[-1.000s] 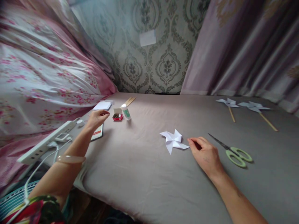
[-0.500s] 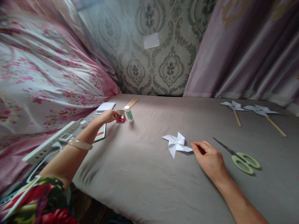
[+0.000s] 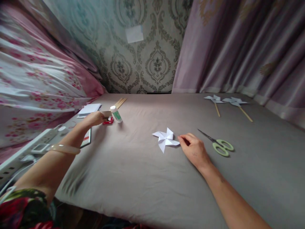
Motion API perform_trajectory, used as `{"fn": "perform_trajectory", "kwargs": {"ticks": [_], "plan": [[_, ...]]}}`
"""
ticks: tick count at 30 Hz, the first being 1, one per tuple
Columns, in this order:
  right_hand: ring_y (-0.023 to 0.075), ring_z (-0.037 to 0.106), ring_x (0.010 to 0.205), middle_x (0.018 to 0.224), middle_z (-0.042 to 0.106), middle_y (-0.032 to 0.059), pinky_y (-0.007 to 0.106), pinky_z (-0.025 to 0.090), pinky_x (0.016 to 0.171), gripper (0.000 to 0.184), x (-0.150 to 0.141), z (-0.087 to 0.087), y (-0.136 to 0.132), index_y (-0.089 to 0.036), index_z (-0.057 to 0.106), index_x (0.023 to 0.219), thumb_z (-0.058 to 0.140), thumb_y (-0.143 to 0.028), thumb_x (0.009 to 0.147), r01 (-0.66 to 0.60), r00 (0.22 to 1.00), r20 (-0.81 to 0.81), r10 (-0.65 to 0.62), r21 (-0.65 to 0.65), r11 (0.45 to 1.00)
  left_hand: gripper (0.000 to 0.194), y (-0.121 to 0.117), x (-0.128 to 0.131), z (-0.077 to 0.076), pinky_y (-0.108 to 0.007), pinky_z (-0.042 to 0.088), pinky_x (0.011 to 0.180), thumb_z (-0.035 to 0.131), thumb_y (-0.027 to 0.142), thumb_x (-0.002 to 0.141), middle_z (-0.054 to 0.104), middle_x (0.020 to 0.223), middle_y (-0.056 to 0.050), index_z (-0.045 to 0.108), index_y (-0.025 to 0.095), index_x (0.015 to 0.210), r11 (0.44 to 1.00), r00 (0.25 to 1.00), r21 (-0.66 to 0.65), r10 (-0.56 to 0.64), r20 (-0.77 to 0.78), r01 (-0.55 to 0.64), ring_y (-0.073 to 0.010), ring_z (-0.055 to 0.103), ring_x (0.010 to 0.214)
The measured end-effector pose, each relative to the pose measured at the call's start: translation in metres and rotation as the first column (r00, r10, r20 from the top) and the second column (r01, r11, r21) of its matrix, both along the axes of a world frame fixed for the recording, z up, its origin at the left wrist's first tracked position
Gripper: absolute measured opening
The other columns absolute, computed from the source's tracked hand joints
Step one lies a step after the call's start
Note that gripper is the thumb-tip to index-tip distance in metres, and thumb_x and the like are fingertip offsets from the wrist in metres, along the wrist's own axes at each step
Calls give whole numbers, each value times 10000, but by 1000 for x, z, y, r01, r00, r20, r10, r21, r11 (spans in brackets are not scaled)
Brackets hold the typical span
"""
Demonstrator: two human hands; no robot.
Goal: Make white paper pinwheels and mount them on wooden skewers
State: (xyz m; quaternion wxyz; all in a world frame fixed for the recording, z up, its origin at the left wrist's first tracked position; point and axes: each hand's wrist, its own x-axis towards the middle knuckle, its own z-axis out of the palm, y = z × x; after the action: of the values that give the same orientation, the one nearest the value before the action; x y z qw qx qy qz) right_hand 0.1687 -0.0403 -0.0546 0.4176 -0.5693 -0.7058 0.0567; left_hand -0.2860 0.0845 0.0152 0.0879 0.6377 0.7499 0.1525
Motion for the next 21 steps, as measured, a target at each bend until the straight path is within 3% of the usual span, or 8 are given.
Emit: {"fn": "perform_trajectory", "kwargs": {"ticks": [4,10,15,18,21], "plan": [[171,613,652,722,664,54,278,467,619,303,0,1,0,-188,669,738,503,-413,853,-4,1000,-13,4,7,1000,127,2,3,0,-240,314,524,656,256,550,534,463,-17,581,221,453,994,965,-103,1,-263,-29,-185,550,549],[168,613,642,720,661,48,277,468,615,284,0,2,-1,-193,670,746,509,-402,854,-15,1000,-7,15,-5,1000,160,1,5,-3,-226,282,484,642,285,575,511,424,-1,569,224,446,999,962,-26,-41,-268,35,-148,498,486],[172,609,628,709,659,52,282,466,596,321,0,2,-2,-198,666,727,492,-431,861,-9,1000,7,9,21,1000,194,-5,8,1,-250,295,493,644,343,603,545,464,-26,605,205,473,996,986,58,71,-152,-63,-158,496,506],[171,607,626,714,659,51,286,464,601,325,1,-1,-1,-192,667,733,491,-432,863,-18,1000,18,18,22,1000,256,-15,11,6,-264,297,492,633,400,629,506,422,-19,625,185,490,989,993,87,117,26,-119,-159,484,491],[175,615,643,731,666,53,292,463,611,323,2,-2,0,-189,669,749,494,-436,864,-21,1000,21,21,18,1000,258,-27,14,9,-262,277,465,647,410,622,451,385,14,669,158,567,963,950,131,200,238,-236,-136,424,445]]}}
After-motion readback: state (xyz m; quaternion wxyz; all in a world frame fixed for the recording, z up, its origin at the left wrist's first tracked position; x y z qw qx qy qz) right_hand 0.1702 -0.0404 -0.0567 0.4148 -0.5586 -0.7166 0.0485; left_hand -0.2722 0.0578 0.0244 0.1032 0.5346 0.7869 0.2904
